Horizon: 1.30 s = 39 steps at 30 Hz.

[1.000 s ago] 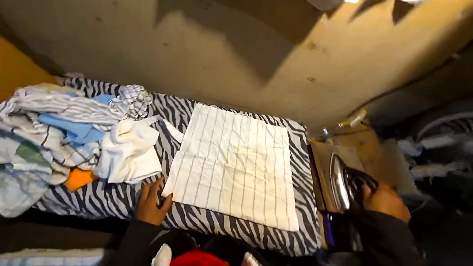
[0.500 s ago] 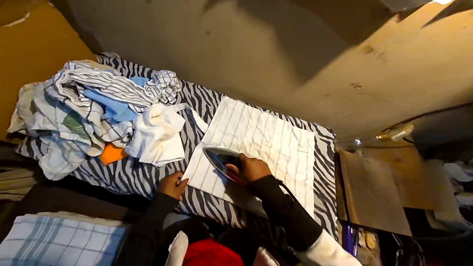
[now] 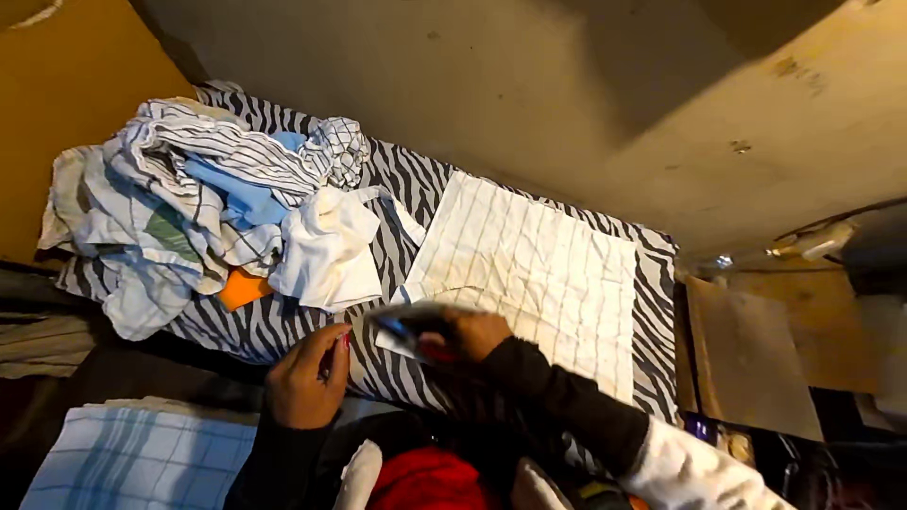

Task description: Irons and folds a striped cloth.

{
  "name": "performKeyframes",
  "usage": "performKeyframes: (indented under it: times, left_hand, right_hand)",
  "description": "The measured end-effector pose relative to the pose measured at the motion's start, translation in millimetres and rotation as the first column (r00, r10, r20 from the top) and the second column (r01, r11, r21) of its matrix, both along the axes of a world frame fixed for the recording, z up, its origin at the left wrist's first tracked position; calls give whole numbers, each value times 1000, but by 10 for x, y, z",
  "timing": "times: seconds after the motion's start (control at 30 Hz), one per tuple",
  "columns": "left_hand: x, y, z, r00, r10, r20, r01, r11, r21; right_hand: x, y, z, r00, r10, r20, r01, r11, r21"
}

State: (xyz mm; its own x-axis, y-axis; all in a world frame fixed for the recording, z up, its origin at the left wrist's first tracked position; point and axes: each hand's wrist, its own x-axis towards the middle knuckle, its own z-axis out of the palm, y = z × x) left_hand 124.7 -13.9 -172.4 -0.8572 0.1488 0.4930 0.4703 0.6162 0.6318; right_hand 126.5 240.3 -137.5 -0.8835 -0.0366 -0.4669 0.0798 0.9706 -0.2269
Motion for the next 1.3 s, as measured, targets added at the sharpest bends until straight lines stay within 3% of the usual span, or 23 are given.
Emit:
performKeyframes:
  times: [0.1, 0.23, 0.4, 0.5, 0.6, 0.67, 0.77, 0.8, 0.87, 0.93, 1.03, 1.1, 1.17, 1.23, 1.3]
  left_hand:
    - [144, 45, -144, 999, -41, 13, 42, 998, -49]
    - [206, 55, -227, 998, -52, 28, 53, 997, -60]
    - [94, 269, -99, 986, -160, -43, 158, 986, -50]
    - [-2, 437, -6, 965, -250, -74, 251, 968, 6]
    - [-141, 547, -135, 945, -326, -36, 326, 945, -7]
    - [-214, 672, -233, 931, -364, 16, 365, 930, -35]
    - [-247, 1032, -315, 851, -509, 126, 520, 850, -78]
    - [-236, 1182, -383, 812, -560, 164, 579, 810, -98]
    - [-324, 1397, -600, 765, -600, 233, 643, 726, -244]
    - [-511, 1369, -862, 834, -462, 303, 552, 694, -462]
    - [-777, 1091, -1077, 929, -291, 231, 371, 738, -563]
    - [-813, 906, -1117, 914, -324, 243, 405, 764, -503]
    - [-829, 709, -1040, 884, -378, 277, 457, 826, -330]
    - [-756, 524, -805, 888, -360, 288, 412, 899, -147]
    - [-605, 393, -592, 929, -305, 208, 325, 943, -66]
  right_hand:
    - [-339, 279, 0, 981, -188, -43, 191, 978, 80]
    - [-378, 427, 21, 996, -74, -42, 77, 994, 79]
    - [-548, 448, -50, 964, -259, -65, 263, 962, 71]
    - [99, 376, 1, 975, -216, 55, 219, 975, -44]
    - [1018, 536, -67, 970, -244, 21, 244, 969, -28]
    - [1318, 921, -74, 900, -431, -65, 433, 901, 23]
    - [1346, 1653, 3, 714, -700, -36, 696, 702, 148]
    - [1383, 1788, -16, 715, -697, -53, 695, 701, 159]
    - [1448, 1813, -81, 832, -544, -104, 554, 823, 127]
    - [1353, 1728, -81, 903, -414, -114, 425, 900, 99]
    - [987, 1694, -41, 866, -497, -50, 500, 862, 85]
    - [764, 1639, -86, 882, -465, -74, 470, 879, 76]
    - [522, 1474, -156, 924, -364, -119, 370, 928, 35]
    - [266, 1206, -127, 953, -287, -101, 282, 957, -62]
    - [98, 901, -161, 974, -206, -97, 192, 971, -141]
